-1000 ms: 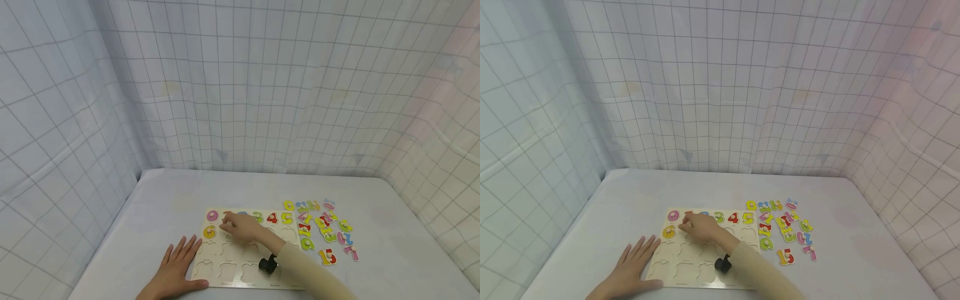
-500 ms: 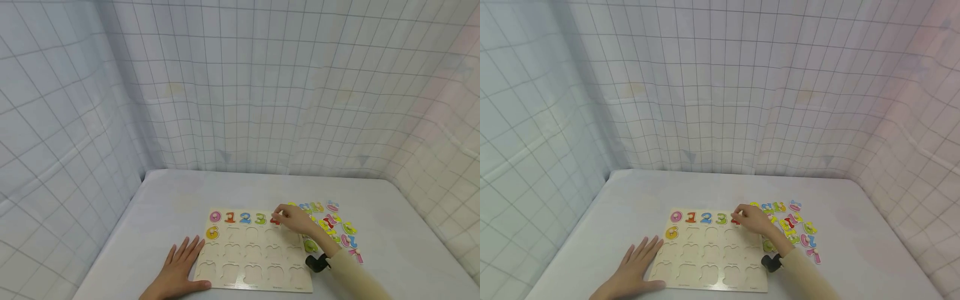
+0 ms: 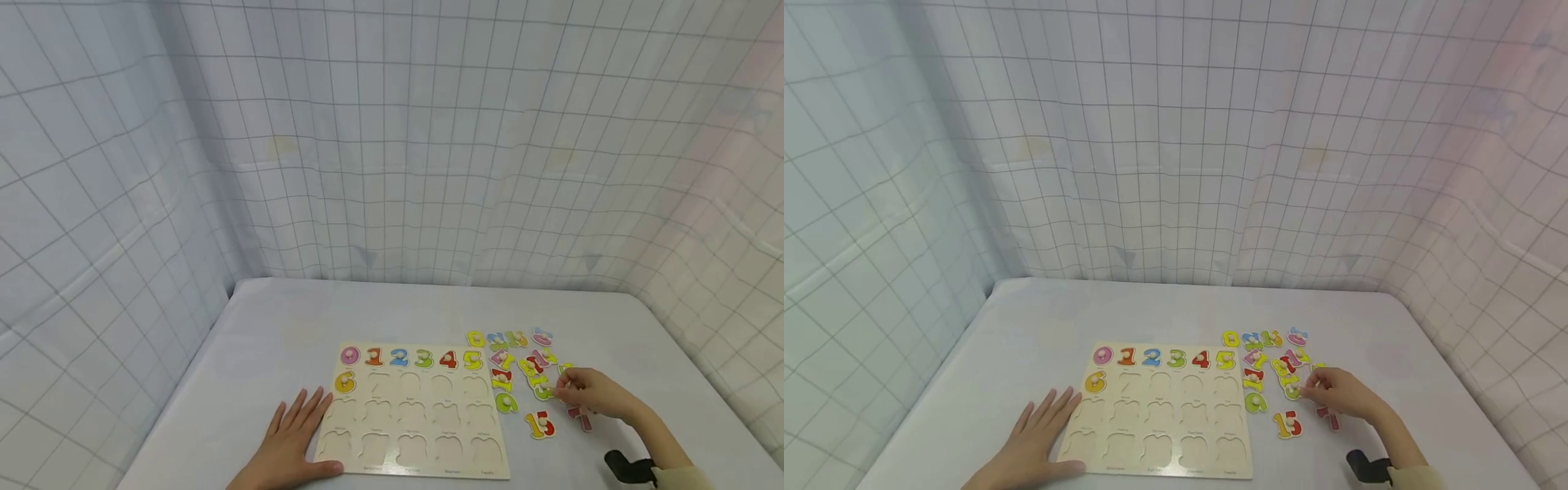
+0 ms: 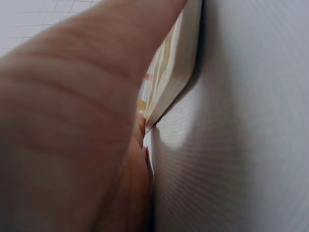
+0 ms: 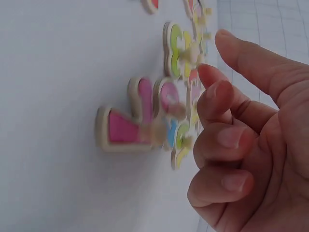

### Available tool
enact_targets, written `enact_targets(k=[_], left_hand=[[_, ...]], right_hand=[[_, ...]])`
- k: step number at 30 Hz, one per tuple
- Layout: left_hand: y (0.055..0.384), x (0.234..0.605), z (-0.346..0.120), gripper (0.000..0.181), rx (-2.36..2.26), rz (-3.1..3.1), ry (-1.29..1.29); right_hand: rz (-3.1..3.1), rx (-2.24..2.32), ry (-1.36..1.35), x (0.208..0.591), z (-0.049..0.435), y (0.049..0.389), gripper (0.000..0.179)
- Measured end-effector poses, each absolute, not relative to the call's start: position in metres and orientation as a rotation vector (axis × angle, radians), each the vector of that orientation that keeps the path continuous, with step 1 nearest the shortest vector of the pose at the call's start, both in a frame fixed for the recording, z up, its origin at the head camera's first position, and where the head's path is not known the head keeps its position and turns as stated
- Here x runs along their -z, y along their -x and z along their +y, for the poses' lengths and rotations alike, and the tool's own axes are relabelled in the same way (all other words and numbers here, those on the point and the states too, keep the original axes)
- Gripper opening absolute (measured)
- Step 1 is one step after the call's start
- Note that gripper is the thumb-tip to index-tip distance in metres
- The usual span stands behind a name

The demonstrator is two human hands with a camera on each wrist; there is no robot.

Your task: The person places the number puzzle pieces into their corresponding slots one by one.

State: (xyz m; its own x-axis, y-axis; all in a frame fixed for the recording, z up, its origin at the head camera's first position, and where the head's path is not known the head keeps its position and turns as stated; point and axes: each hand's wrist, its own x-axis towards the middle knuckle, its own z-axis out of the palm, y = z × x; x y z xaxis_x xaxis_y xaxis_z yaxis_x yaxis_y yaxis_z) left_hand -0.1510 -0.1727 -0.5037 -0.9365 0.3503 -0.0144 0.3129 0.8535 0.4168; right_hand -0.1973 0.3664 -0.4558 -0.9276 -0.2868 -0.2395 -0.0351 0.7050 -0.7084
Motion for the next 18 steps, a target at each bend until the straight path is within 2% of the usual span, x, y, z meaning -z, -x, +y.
enact_targets(k=[5, 11, 18], left_hand=[[0.151, 0.504, -0.173, 0.117, -0.634, 2.932, -0.517], [0.151, 0.503, -0.173, 0.117, -0.636, 2.935, -0.517], [0.151, 0.501, -0.172, 0.116, -0.644, 2.926, -0.513]], right_hand=[[2.590, 1.072, 0.158, 0.468, 0.397, 0.185, 0.026], [2.542, 1.099, 0.028, 0.478, 0.412, 0.174, 0.029], [2.490, 1.157, 0.076, 0.480, 0.415, 0.167, 0.026]])
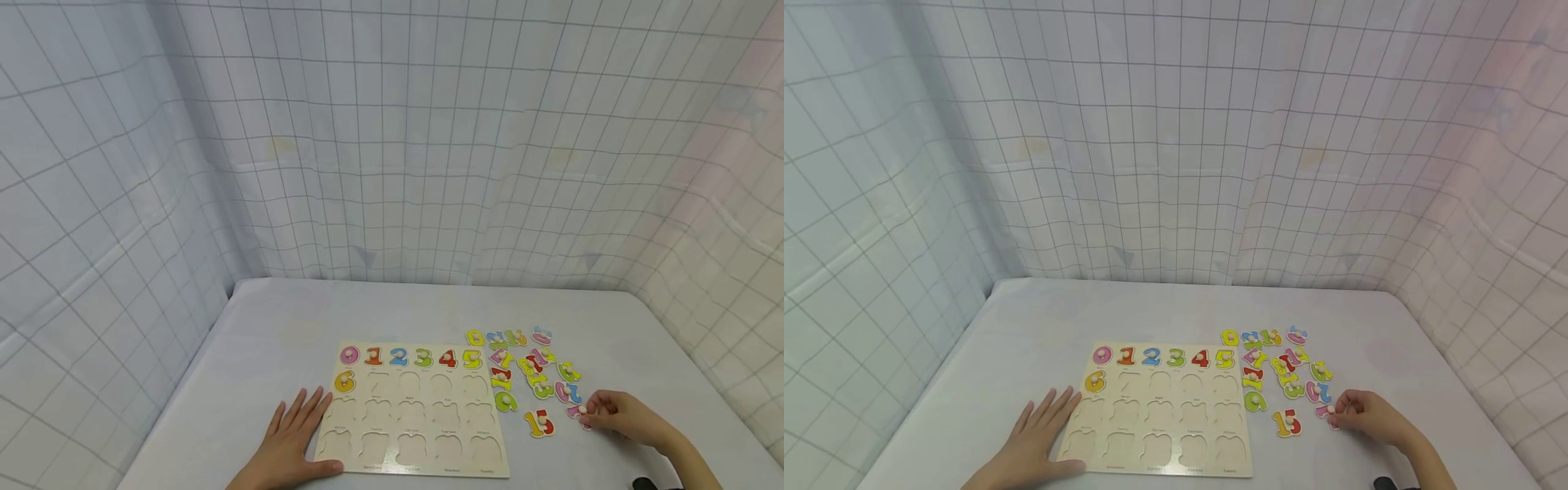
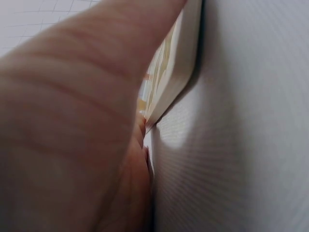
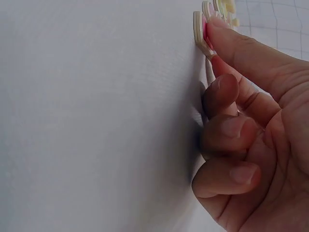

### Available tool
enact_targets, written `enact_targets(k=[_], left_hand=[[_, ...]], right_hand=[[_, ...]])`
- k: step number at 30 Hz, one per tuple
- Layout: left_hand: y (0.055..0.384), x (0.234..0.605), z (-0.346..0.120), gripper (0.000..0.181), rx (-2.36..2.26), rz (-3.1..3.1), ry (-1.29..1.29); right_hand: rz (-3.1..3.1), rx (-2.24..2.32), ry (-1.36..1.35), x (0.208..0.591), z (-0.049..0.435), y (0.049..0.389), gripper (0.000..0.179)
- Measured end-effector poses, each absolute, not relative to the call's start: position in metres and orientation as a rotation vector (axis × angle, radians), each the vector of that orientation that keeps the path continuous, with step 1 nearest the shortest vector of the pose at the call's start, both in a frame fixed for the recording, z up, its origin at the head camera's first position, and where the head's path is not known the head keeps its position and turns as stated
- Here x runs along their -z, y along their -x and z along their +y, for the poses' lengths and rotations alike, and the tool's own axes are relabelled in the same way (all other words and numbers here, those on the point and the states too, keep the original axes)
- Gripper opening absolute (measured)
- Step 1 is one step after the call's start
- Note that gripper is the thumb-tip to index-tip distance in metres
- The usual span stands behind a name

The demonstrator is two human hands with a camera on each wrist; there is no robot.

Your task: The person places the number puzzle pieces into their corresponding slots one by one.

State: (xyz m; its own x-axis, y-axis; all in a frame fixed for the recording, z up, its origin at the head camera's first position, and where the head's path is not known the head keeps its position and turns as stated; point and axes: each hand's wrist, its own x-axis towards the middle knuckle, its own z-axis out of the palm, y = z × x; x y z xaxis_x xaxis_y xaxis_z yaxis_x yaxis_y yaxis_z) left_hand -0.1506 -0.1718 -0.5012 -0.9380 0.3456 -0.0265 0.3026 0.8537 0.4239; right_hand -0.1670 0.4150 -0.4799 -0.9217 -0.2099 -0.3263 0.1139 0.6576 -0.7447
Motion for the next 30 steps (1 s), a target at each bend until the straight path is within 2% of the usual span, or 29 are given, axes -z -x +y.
enact_targets(k=[13, 30], left_hand=[[0.150, 0.501, -0.171, 0.118, -0.644, 2.936, -0.515], [0.150, 0.499, -0.171, 0.116, -0.650, 2.928, -0.508]], right_hand=[[2.538, 1.152, 0.083, 0.483, 0.408, 0.170, 0.033], [2.567, 0.960, 0.245, 0.477, 0.403, 0.171, 0.024]])
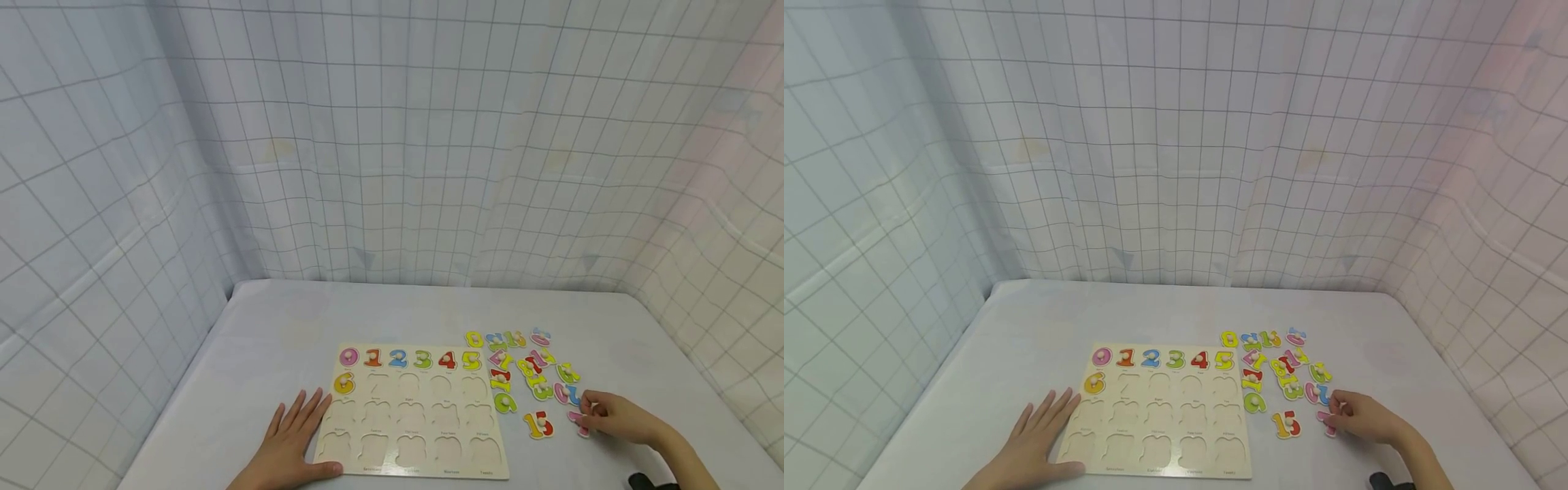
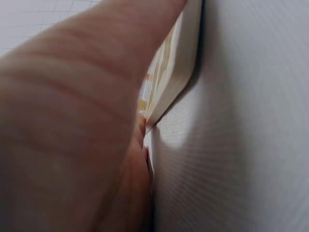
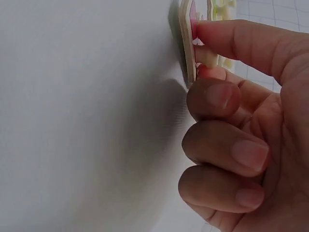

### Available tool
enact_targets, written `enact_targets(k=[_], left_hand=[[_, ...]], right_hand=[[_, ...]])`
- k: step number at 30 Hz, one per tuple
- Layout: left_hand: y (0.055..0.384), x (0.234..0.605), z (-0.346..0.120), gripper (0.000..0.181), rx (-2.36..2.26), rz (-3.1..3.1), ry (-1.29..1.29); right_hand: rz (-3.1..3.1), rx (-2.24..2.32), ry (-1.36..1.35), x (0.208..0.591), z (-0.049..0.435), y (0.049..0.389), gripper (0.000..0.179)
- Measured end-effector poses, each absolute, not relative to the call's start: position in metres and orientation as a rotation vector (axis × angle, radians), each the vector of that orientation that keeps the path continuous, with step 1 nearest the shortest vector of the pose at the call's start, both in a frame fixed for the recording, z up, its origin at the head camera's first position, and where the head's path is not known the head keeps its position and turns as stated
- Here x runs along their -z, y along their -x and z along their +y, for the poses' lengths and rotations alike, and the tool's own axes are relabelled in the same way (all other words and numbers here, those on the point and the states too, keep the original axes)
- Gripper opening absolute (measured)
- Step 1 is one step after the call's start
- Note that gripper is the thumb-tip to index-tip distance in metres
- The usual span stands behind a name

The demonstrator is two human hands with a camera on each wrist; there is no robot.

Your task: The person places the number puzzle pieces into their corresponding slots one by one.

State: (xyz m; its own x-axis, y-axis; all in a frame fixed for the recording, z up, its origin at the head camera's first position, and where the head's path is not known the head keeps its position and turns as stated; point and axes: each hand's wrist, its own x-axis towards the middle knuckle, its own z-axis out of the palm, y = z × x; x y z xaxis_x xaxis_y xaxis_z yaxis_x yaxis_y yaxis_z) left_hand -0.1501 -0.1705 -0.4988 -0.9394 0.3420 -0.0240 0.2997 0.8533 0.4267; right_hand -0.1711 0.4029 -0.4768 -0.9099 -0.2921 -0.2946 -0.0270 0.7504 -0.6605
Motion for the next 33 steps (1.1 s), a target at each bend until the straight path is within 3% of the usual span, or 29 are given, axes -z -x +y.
enact_targets(k=[8, 19, 33], left_hand=[[0.149, 0.499, -0.173, 0.116, -0.636, 2.956, -0.509], [0.150, 0.501, -0.171, 0.114, -0.638, 2.924, -0.520], [0.151, 0.505, -0.174, 0.113, -0.649, 2.956, -0.538]], right_hand=[[2.687, 0.951, 0.418, 0.465, 0.367, 0.185, 0.023], [2.641, 0.996, 0.827, 0.459, 0.253, 0.232, 0.021], [2.596, 0.833, 1.019, 0.474, 0.122, 0.275, 0.020]])
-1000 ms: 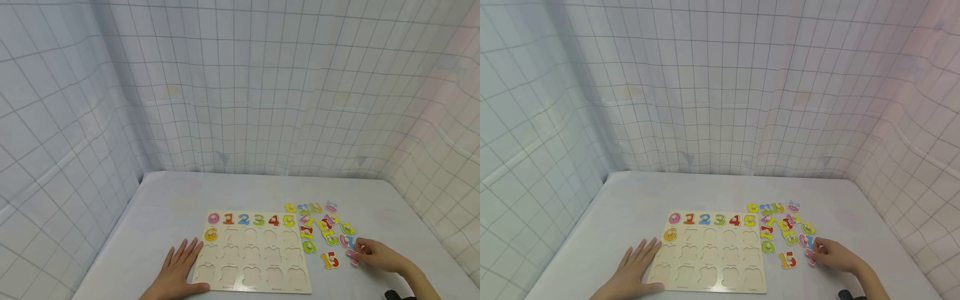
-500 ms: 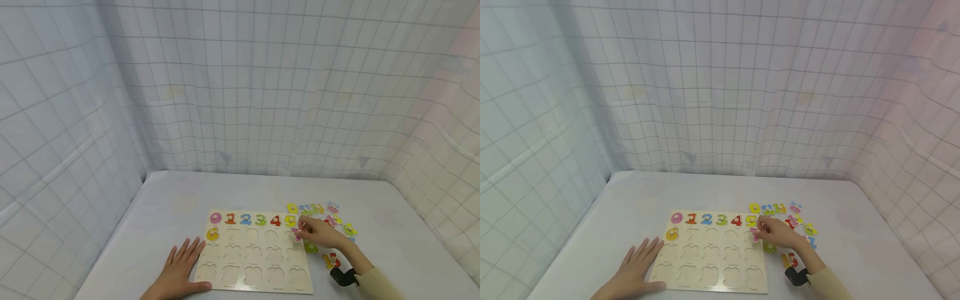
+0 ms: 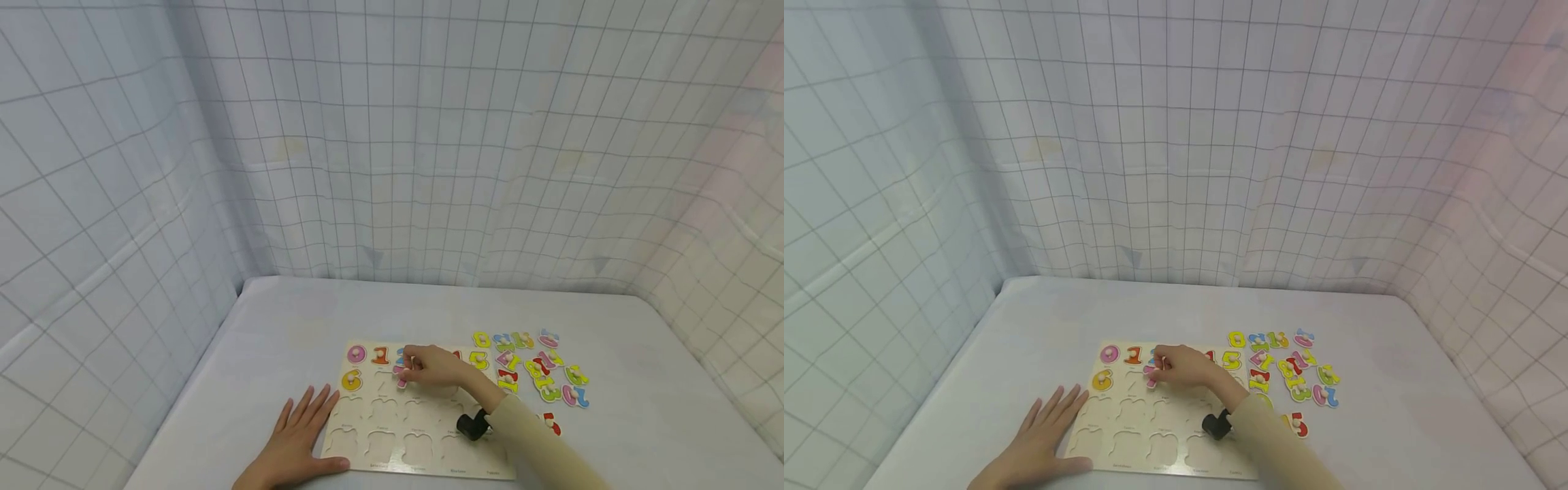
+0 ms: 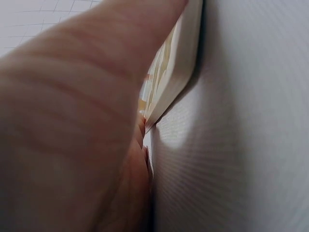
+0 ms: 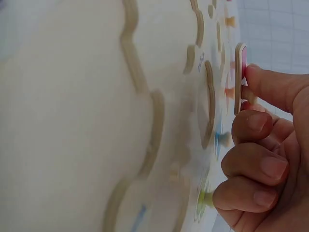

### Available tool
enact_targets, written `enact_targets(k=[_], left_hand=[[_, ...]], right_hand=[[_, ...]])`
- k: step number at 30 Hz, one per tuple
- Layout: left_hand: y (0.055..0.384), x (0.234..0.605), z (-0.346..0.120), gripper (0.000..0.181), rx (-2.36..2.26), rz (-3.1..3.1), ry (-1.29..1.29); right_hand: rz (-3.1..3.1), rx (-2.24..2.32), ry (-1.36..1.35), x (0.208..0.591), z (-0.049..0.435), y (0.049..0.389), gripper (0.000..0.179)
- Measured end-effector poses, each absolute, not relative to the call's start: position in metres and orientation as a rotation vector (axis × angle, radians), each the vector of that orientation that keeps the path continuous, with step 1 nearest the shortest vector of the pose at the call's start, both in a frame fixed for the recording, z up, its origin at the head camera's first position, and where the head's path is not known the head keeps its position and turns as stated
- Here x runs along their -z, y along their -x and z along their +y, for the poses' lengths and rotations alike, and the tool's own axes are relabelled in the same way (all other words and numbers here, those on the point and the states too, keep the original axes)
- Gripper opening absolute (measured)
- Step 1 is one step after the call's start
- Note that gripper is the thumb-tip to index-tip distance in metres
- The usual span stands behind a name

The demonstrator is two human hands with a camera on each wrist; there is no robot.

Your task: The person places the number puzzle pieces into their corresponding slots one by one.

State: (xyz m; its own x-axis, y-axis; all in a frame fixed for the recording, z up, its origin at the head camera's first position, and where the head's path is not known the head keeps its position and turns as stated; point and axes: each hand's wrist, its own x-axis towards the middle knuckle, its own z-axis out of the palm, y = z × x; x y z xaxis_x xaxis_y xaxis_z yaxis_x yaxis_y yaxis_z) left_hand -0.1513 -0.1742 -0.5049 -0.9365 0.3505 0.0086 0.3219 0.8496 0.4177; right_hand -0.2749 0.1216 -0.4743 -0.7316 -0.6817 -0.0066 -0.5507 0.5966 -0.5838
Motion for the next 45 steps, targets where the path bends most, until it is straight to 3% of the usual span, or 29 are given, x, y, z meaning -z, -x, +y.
enact_targets(k=[9, 25, 45], left_hand=[[0.153, 0.503, -0.172, 0.111, -0.650, 2.953, -0.549], [0.153, 0.504, -0.172, 0.116, -0.606, 2.938, -0.517], [0.154, 0.505, -0.172, 0.116, -0.608, 2.923, -0.501]], right_hand=[[2.646, 0.644, 1.015, 0.474, 0.089, 0.274, 0.021], [2.741, 0.445, 0.931, 0.468, 0.078, 0.268, 0.019], [2.758, 0.619, 0.837, 0.478, 0.087, 0.264, 0.025]])
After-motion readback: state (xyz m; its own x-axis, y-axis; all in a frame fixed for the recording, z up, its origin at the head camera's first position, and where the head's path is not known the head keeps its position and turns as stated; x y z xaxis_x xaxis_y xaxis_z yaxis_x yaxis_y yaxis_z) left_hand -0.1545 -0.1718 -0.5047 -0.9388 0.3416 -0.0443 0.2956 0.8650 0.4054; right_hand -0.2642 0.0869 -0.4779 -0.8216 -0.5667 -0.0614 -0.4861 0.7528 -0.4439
